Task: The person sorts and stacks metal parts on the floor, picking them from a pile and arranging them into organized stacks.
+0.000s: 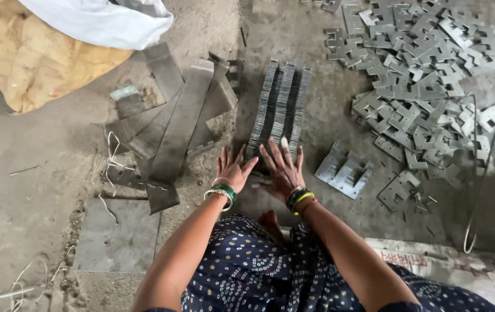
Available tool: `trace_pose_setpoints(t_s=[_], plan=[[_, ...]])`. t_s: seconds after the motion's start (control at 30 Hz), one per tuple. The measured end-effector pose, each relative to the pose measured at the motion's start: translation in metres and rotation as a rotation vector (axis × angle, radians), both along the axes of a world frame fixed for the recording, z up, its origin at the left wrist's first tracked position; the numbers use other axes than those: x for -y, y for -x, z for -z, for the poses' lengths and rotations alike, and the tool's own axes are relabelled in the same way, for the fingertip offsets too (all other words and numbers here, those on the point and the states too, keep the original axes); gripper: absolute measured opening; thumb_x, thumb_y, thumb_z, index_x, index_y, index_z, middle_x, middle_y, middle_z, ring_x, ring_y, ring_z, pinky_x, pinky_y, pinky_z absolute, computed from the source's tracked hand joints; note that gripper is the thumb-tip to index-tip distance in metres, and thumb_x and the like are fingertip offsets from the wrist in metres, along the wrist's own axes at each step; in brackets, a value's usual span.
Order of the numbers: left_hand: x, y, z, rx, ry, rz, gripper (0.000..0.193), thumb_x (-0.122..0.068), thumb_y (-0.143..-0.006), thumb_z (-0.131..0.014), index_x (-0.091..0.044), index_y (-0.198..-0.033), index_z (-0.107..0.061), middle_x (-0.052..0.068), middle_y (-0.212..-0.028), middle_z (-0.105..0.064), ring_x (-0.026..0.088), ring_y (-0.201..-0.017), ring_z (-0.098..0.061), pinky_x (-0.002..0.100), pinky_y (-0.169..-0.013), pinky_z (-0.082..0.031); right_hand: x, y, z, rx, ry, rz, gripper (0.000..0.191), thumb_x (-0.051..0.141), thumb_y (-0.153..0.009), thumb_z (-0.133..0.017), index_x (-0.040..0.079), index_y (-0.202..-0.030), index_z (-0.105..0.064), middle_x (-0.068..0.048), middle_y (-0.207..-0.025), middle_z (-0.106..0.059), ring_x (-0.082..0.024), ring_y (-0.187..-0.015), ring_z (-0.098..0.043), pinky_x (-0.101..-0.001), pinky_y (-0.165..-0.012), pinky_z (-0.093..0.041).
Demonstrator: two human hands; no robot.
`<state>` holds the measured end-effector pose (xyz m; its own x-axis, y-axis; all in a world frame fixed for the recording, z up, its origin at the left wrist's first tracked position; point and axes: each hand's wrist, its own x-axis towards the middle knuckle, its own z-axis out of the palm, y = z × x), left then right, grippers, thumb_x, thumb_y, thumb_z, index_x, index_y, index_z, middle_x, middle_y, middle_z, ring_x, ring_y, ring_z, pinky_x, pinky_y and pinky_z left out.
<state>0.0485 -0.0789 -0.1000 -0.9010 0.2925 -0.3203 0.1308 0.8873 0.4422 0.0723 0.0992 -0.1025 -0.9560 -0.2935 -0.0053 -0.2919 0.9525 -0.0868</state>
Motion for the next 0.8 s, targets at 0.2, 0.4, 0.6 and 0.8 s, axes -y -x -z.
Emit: trace_pose_setpoints(t_s=[0.2,0.4,0.6,0.8], plan=[[0.001,0.0,0.012,-0.07,-0.114,-0.184,0.078,-0.069,-0.1,-0.03,-0.026,-0.164,-0.019,0.016,-0.171,-0.004,0.038,-0.159,0.005,0.053,-0.127,-0.001,0.003,-0.004,0.005,-0.044,0.055,0.032,0.116,0.071,-0.072,-0.074,0.02,-0.163,-0.022,-0.007,-0.17,-0.018,-0.037,-0.155,-0.016,-0.0754,-0.117,-0.004],[0.002,-0.001,0.021,-0.13,-0.029,-0.154,0.08,-0.072,-0.098,-0.028,-0.028,-0.164,-0.019,0.017,-0.172,-0.005,0.039,-0.158,0.002,0.054,-0.127,-0.002,0.004,-0.004,0.012,-0.104,0.096,-0.017,0.112,0.072,-0.075,-0.071,0.02,-0.162,-0.023,-0.008,-0.17,-0.019,-0.037,-0.153,-0.017,-0.0741,-0.118,-0.005],[0.001,0.001,0.019,-0.091,-0.075,-0.143,0.081,-0.072,-0.097,-0.027,-0.027,-0.164,-0.016,0.017,-0.171,0.001,0.04,-0.156,0.007,0.057,-0.123,0.002,0.003,-0.004,0.014,-0.024,-0.112,0.003,0.119,0.069,-0.069,-0.073,0.021,-0.164,-0.022,-0.007,-0.171,-0.014,-0.035,-0.155,-0.014,-0.0706,-0.116,-0.004],[0.003,-0.011,-0.002,-0.131,-0.122,-0.232,0.079,-0.07,-0.095,-0.046,-0.025,-0.159,-0.03,0.016,-0.166,-0.017,0.041,-0.153,-0.007,0.056,-0.121,-0.007,0.003,-0.014,-0.004,-0.022,0.091,0.019,0.117,0.072,-0.066,-0.077,0.022,-0.158,-0.026,-0.009,-0.167,-0.018,-0.04,-0.153,-0.013,-0.0751,-0.113,-0.004]])
